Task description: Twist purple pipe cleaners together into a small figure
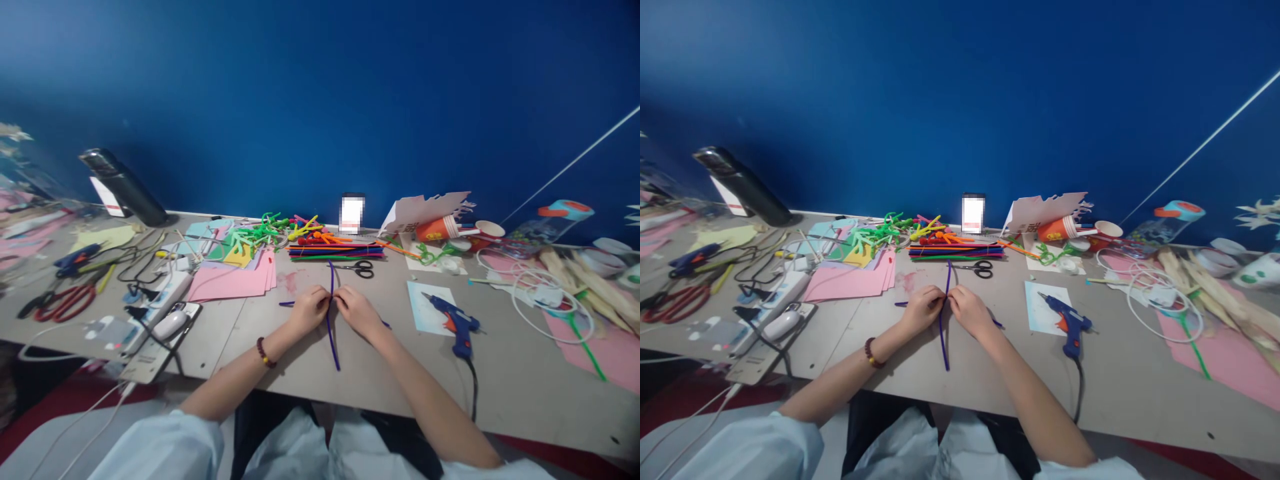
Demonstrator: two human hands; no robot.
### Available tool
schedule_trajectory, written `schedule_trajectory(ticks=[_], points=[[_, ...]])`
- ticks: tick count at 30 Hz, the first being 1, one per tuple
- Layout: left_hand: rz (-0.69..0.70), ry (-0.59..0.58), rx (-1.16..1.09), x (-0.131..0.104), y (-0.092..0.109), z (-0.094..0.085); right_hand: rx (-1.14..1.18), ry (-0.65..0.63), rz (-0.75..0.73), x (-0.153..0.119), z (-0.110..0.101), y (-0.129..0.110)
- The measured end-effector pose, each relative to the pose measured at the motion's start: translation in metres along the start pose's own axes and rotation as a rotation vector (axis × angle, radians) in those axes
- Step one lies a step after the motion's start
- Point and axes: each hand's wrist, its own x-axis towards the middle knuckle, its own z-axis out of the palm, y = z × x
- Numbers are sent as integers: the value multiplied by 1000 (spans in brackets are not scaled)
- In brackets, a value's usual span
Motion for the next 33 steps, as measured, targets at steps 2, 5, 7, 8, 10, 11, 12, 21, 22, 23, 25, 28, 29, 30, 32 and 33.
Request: schedule_trajectory(ticks=[2, 5, 7, 8, 10, 11, 12, 21, 22, 23, 25, 28, 29, 30, 32, 33], points=[[-2, -7, 7, 0, 0, 1, 57, -7, 20, 1, -2, 2], [24, -13, 19, 0, 2, 1, 328, -19, 190, 5, -8, 9], [79, -20, 46, -1, 4, 2, 609, -19, 413, 7, -11, 15], [117, -34, 72, -1, 5, 2, 743, -13, 510, 8, -12, 17], [195, -75, 135, -2, 6, 1, 939, 29, 609, 10, -13, 22], [222, -93, 162, -2, 6, 1, 989, 61, 621, 10, -14, 24], [237, -106, 180, -2, 6, 0, 1009, 98, 625, 10, -14, 25], [231, -72, 159, 0, 6, -5, 801, 490, 692, 10, -26, 45], [216, -44, 148, 1, 6, -5, 745, 566, 726, 10, -29, 49], [195, -15, 135, 1, 6, -5, 679, 633, 757, 9, -32, 51], [146, 30, 104, 2, 5, -6, 545, 688, 712, 9, -35, 54], [85, 72, 53, 3, 3, -7, 417, 613, 474, 9, -32, 49], [75, 82, 39, 3, 2, -7, 399, 557, 399, 9, -30, 45], [67, 88, 26, 4, 2, -7, 372, 492, 331, 9, -28, 41], [59, 94, 8, 4, 0, -7, 277, 347, 189, 8, -22, 31], [57, 95, 0, 4, 0, -7, 225, 288, 131, 8, -20, 26]])
